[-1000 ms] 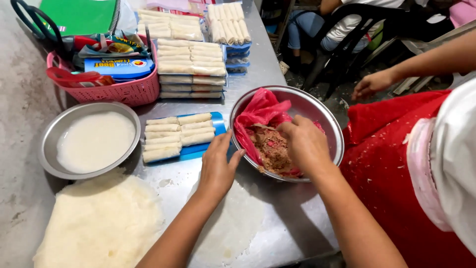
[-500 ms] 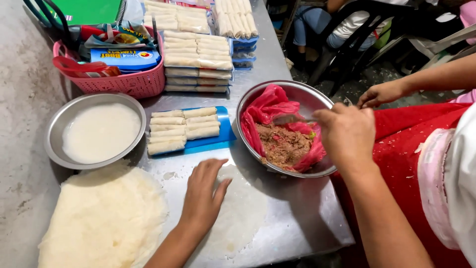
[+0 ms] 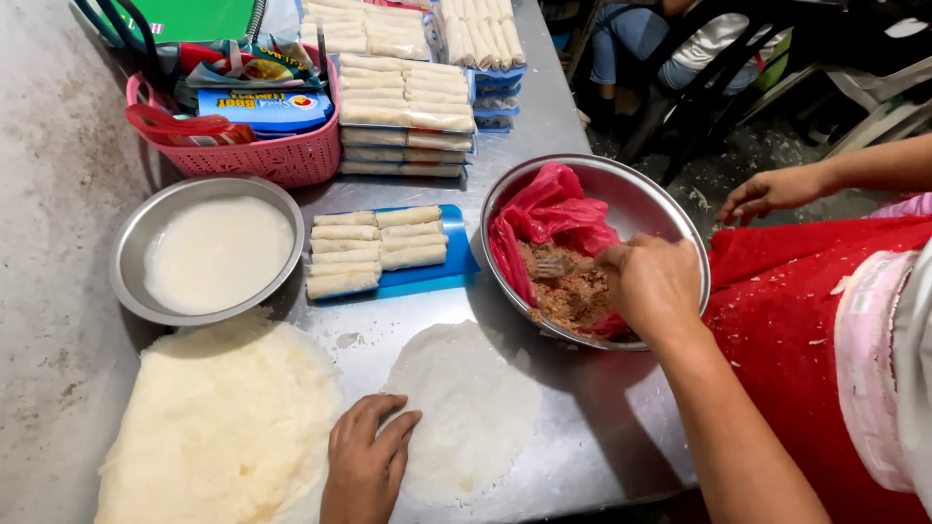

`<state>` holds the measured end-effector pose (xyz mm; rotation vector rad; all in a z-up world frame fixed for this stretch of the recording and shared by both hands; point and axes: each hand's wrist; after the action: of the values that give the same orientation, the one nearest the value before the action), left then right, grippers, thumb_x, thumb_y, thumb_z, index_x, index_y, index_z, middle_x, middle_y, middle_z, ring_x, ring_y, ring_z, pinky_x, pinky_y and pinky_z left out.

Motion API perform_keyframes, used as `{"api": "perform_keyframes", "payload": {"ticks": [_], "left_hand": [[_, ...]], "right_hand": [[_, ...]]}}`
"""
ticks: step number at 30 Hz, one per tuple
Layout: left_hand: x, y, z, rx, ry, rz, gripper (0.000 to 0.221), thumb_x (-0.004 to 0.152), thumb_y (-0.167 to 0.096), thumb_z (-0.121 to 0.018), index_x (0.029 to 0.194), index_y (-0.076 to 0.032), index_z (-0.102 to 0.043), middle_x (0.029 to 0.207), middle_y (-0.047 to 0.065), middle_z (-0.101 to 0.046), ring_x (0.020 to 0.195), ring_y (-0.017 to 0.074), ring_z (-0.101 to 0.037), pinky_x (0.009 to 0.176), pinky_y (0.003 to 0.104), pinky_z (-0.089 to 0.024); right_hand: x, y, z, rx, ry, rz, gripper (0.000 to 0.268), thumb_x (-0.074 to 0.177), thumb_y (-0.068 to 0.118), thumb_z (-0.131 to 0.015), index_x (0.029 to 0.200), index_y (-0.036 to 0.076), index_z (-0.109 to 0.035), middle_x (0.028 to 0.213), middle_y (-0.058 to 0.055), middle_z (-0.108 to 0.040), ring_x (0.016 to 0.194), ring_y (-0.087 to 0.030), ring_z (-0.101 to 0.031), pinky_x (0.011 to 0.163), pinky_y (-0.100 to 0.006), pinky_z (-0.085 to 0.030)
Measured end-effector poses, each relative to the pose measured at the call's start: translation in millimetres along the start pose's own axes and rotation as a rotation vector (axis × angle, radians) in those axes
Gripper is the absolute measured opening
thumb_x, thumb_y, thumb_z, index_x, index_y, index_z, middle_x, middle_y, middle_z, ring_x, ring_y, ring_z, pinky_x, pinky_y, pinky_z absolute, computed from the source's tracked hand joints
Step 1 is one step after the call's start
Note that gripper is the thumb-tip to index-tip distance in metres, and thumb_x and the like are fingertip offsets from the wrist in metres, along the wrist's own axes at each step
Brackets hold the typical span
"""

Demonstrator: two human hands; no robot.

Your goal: Manually assembling spring rolls by placing meat filling on wrappers and rolling them into cylinders.

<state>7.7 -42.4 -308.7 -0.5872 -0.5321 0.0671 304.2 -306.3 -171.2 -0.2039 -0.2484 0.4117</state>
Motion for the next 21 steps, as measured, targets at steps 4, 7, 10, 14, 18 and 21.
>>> {"api": "perform_keyframes", "payload": {"ticks": [4, 7, 10, 14, 18, 21], "left_hand": [[0, 2, -1, 0.005, -0.002, -0.01, 0.033, 0.084, -0.008, -0.074, 0.115, -0.02, -0.072, 0.125, 0.002, -0.065, 0.12, 0.0278, -0.059, 0.098, 0.048, -0.048], [2, -3, 2, 0.012, 0.018, 0.022, 0.033, 0.085, -0.008, -0.073, 0.115, -0.021, -0.072, 0.126, 0.001, -0.065, 0.121, 0.0261, -0.058, 0.096, 0.048, -0.048], [0, -1, 0, 0.012, 0.017, 0.015, 0.033, 0.084, -0.009, -0.074, 0.115, -0.021, -0.073, 0.125, 0.001, -0.066, 0.121, 0.0266, -0.059, 0.097, 0.048, -0.048], [0, 2, 2, 0.015, 0.033, 0.029, 0.033, 0.084, -0.01, -0.075, 0.116, -0.019, -0.074, 0.127, 0.002, -0.066, 0.121, 0.0279, -0.058, 0.1, 0.049, -0.048], [-11, 17, 2, -0.076, 0.051, -0.032, 0.029, 0.084, 0.004, -0.063, 0.105, -0.014, -0.07, 0.112, 0.002, -0.065, 0.104, 0.0269, -0.058, 0.086, 0.043, -0.047], [-21, 13, 6, -0.053, 0.191, -0.068, 0.024, 0.084, -0.003, -0.065, 0.102, -0.018, -0.068, 0.106, 0.0, -0.062, 0.091, 0.0256, -0.055, 0.074, 0.042, -0.042]], "right_hand": [[-5, 4, 29, 0.335, 0.359, -0.281, 0.03, 0.094, 0.023, -0.065, 0.112, 0.041, -0.08, 0.11, -0.002, -0.079, 0.099, -0.032, -0.072, 0.086, -0.046, -0.053], [-11, 5, 46, 0.488, 0.532, -0.415, 0.027, 0.098, 0.028, -0.062, 0.114, 0.039, -0.081, 0.114, 0.006, -0.08, 0.101, -0.021, -0.072, 0.078, -0.039, -0.049], [-23, -16, 29, 0.809, 0.363, -0.422, 0.018, 0.094, 0.021, -0.071, 0.107, 0.022, -0.084, 0.131, -0.006, -0.075, 0.13, -0.018, -0.065, 0.103, -0.032, -0.046], [-39, -14, 69, 0.746, 0.294, -0.479, 0.019, 0.095, 0.02, -0.071, 0.11, 0.025, -0.083, 0.124, -0.001, -0.078, 0.111, -0.017, -0.07, 0.091, -0.035, -0.052], [-67, -8, 90, 0.85, 0.231, -0.345, 0.022, 0.092, 0.018, -0.072, 0.111, 0.02, -0.083, 0.115, -0.003, -0.079, 0.112, -0.018, -0.07, 0.098, -0.034, -0.052], [-96, 2, 91, 0.969, 0.188, -0.143, 0.026, 0.083, 0.011, -0.079, 0.107, 0.019, -0.086, 0.1, 0.0, -0.084, 0.092, -0.012, -0.076, 0.086, -0.026, -0.058]]}}
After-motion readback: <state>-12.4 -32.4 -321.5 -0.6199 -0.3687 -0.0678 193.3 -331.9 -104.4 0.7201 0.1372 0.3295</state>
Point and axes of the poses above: each hand's wrist, its own x-axis towards the middle knuckle, its own z-axis out of the back of the hand, y = z × x
